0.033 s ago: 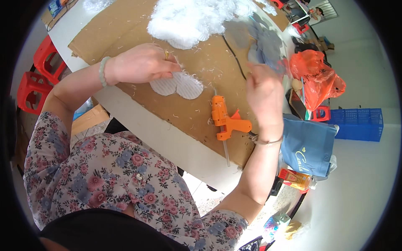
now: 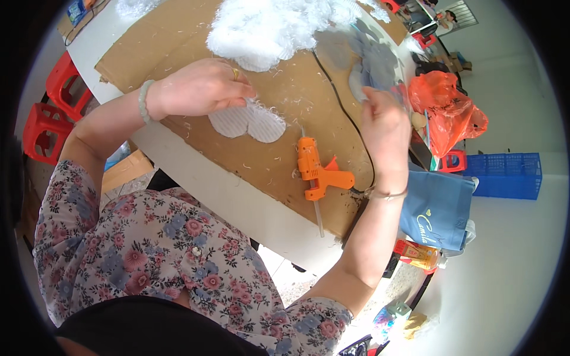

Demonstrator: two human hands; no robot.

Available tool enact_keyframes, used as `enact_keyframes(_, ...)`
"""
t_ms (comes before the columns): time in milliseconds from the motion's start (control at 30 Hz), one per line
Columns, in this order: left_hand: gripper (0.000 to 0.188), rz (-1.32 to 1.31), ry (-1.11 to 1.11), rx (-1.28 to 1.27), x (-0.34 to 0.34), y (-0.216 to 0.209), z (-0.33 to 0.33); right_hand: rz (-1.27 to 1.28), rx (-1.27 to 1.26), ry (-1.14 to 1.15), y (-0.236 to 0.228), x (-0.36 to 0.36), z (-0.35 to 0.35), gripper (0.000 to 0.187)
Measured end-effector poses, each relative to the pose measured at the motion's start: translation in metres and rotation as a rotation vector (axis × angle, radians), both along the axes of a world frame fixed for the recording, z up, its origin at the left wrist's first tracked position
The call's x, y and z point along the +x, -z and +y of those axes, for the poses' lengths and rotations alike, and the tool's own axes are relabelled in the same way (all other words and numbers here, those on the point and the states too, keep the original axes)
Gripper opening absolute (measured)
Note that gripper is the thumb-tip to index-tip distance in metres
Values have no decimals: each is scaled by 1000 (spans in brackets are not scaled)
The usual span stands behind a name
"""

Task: Using a hot glue gun to attach white fluffy material onto a piece of cardboard.

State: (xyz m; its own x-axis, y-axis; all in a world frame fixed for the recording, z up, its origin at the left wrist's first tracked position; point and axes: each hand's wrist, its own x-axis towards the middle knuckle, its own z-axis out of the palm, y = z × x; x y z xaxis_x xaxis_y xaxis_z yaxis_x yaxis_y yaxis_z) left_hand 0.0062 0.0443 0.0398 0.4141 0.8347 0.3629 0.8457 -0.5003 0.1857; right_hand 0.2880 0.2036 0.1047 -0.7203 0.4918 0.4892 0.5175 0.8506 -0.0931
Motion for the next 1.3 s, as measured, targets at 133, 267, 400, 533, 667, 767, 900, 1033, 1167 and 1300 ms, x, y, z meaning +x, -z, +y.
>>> enact_keyframes(133, 11, -176, -61, 207, 6, -27, 20, -54, -147, 311, -2, 23, 97, 26)
enact_keyframes(267, 27, -383, -34, 373, 17, -45, 28, -52, -192, 429, 15, 11, 151, 40)
enact_keyframes(400, 37, -374, -40, 436, 17, -30, 29, -117, 86, 533, 68, -7, 174, 47)
enact_keyframes(533, 43, -382, -40, 388, 13, -15, 19, -434, -174, 474, 67, -25, 161, 39)
enact_keyframes(667, 39, -378, -26, 354, 13, -11, 17, -364, 18, 399, 66, -26, 146, 32)
enact_keyframes(767, 33, -403, -18, 314, 15, -12, 15, -300, 42, 457, 59, -22, 139, 32)
enact_keyframes(900, 22, -487, -16, 279, 18, -13, 15, 45, 84, 630, 38, -9, 129, 30)
enact_keyframes(1033, 20, -629, 0, 302, 22, -11, 15, 786, -538, 153, 16, -6, 100, 21)
enact_keyframes(1167, 17, -842, 20, 124, 24, -6, 14, 803, -550, 55, 0, -24, 25, 21)
enact_keyframes(1300, 19, -952, 24, -72, 28, -4, 18, 702, -211, 41, 3, -25, 22, 20)
